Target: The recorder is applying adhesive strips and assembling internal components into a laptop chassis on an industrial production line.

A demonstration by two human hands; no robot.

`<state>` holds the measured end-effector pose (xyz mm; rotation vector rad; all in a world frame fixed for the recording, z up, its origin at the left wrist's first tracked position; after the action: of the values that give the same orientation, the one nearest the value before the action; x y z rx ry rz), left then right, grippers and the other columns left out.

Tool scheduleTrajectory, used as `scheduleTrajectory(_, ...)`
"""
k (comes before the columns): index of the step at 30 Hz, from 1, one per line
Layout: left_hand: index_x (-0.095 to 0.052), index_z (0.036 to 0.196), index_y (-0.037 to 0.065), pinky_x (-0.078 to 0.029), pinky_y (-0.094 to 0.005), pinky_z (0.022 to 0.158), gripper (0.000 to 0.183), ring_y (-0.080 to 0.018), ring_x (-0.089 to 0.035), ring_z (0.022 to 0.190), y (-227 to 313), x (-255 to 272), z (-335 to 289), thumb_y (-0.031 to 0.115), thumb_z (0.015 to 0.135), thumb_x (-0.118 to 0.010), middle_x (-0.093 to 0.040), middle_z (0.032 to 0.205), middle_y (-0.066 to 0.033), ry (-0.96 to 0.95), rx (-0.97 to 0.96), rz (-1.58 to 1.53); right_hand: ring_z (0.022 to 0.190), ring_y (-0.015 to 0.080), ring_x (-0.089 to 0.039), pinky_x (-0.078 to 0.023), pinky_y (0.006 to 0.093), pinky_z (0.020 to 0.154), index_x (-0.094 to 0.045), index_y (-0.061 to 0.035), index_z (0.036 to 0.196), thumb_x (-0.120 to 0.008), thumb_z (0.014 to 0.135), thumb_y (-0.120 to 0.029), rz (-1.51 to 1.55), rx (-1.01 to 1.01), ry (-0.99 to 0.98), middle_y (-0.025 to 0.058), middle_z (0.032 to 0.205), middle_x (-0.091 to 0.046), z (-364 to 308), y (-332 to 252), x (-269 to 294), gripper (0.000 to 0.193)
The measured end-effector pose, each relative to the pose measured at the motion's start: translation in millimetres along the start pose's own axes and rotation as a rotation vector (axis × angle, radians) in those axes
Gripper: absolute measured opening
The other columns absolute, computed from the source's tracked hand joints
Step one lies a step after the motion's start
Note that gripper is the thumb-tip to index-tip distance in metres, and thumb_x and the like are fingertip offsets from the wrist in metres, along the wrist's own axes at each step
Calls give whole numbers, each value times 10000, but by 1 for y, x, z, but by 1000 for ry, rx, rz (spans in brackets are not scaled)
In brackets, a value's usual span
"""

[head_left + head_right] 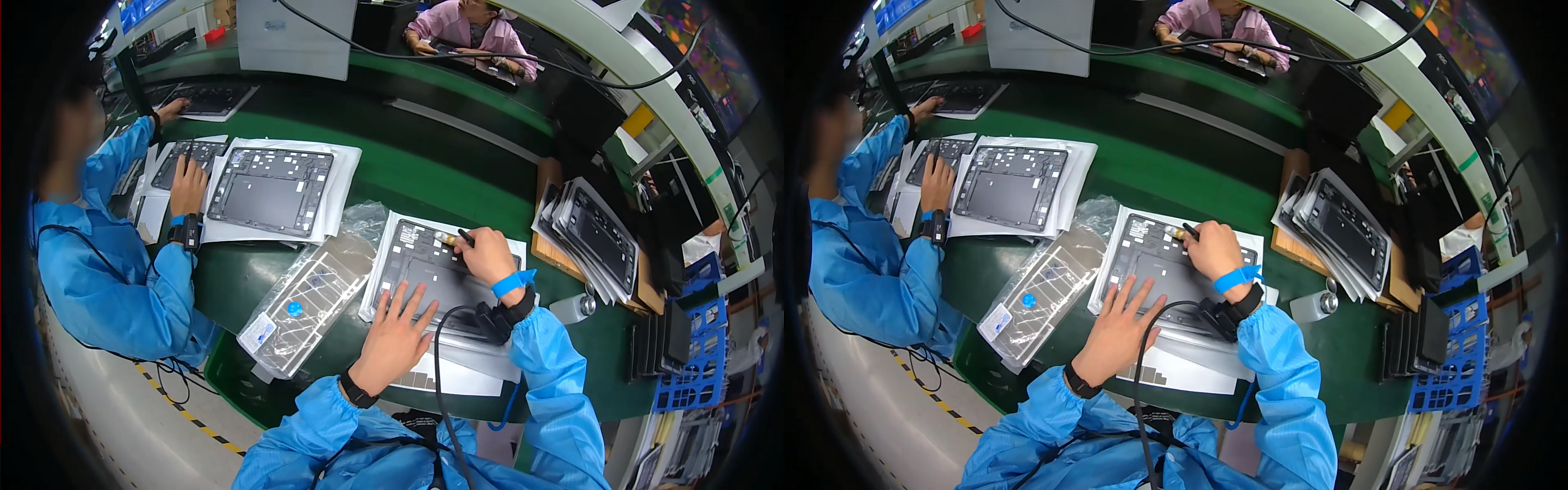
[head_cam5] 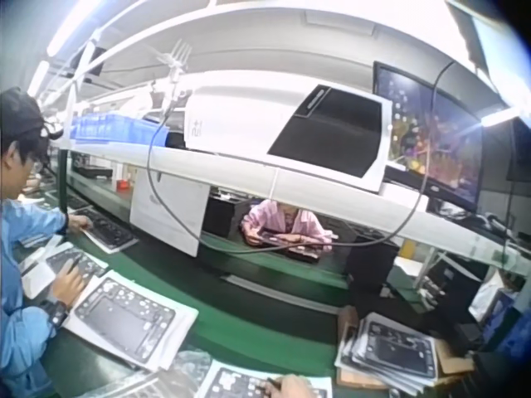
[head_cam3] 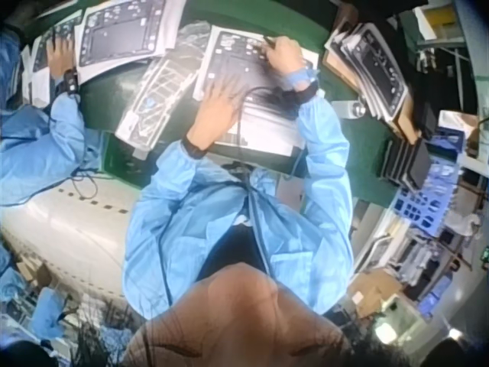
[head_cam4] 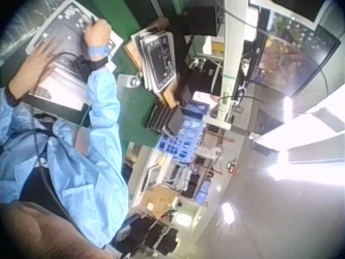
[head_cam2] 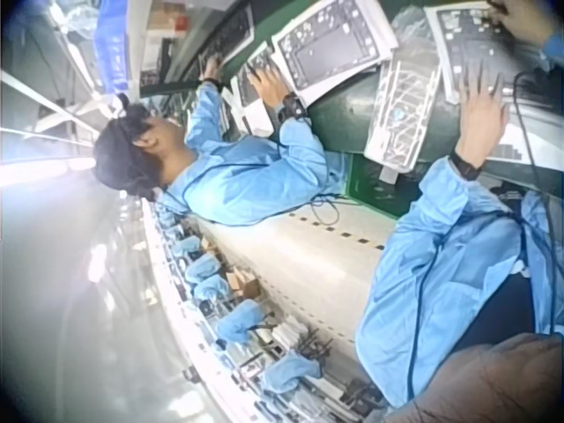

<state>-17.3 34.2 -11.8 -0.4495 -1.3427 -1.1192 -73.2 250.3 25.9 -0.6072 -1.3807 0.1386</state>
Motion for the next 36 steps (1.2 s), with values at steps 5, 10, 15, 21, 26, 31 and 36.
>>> scheduleTrajectory(5, -441, 1462, 48, -233, -562, 1175, 608, -438, -290, 1435, -1, 9, -12, 365, 960, -572, -346, 1534, -228, -45, 4, -45, 558, 231, -598, -458, 319, 562, -698, 9, 963, -638, 939, -141, 316, 121, 211, 187, 684, -632, -70, -42, 44, 164)
scheduleTrajectory(10, -309, 1489, -62, -286, -457, 1167, 754, -367, -371, 1418, 32, 31, -38, 454, 992, -543, -352, 1531, -251, -147, -128, -1024, 609, 232, -652, -512, 331, 579, -716, -45, 993, -704, 855, -52, 509, 65, 193, 105, 757, -656, -205, -82, 3, 138)
scheduleTrajectory(15, -300, 1525, -13, -403, -384, 1074, 684, -261, -500, 1286, 54, 18, -66, 430, 1035, -479, -444, 1484, -206, -362, 39, -1537, 631, 244, -643, -506, 328, 560, -691, -46, 1202, -707, 756, 36, 447, 176, 254, 89, 752, -622, -240, -98, -22, 454)
scheduleTrajectory(21, -483, 1404, -27, -406, -392, 1080, 536, -286, -580, 1211, 29, 13, -95, 370, 1095, -299, -629, 1286, -198, -38, 335, -1577, 761, 255, -674, -543, 328, 618, -651, -11, 1253, -692, 837, -76, 340, 355, 262, 120, 893, -673, -258, -101, -38, 423)
scheduleTrajectory(26, -630, 1260, 43, -401, -335, 725, 328, -176, -495, 750, -17, 24, -108, 236, 1025, -507, -547, 802, -53, 120, 120, -1122, 641, 146, -637, -482, 298, 539, -654, 47, 920, -398, 1046, -331, 877, -171, 267, 112, 769, -663, -283, -18, -24, 474)
scheduleTrajectory(31, -622, 1355, 247, -330, -331, 668, 527, -191, -395, 735, 15, 12, -90, 296, 837, -706, -350, 750, -17, -170, -260, -206, 673, 136, -658, -519, 235, 569, -565, 38, 1007, -660, 935, -21, 1233, -496, 151, 100, 769, -666, -270, 0, -62, 134)
scheduleTrajectory(36, -575, 1400, 270, -342, -330, 670, 566, -191, -422, 739, 24, -4, -88, 318, 850, -699, -395, 765, -19, -174, -317, -92, 729, 158, -696, -555, 243, 625, -605, 62, 1000, -693, 910, -20, 1191, -536, 163, 109, 823, -689, -269, 1, -60, 150)
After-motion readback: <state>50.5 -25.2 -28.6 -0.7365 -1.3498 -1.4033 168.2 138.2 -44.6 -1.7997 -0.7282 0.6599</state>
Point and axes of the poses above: each hand's wrist, its own z-axis towards the middle knuckle, its own x-axis out of the back of the hand, y = z × x, the point moved 5 cm from there along z, towards the middle knuckle
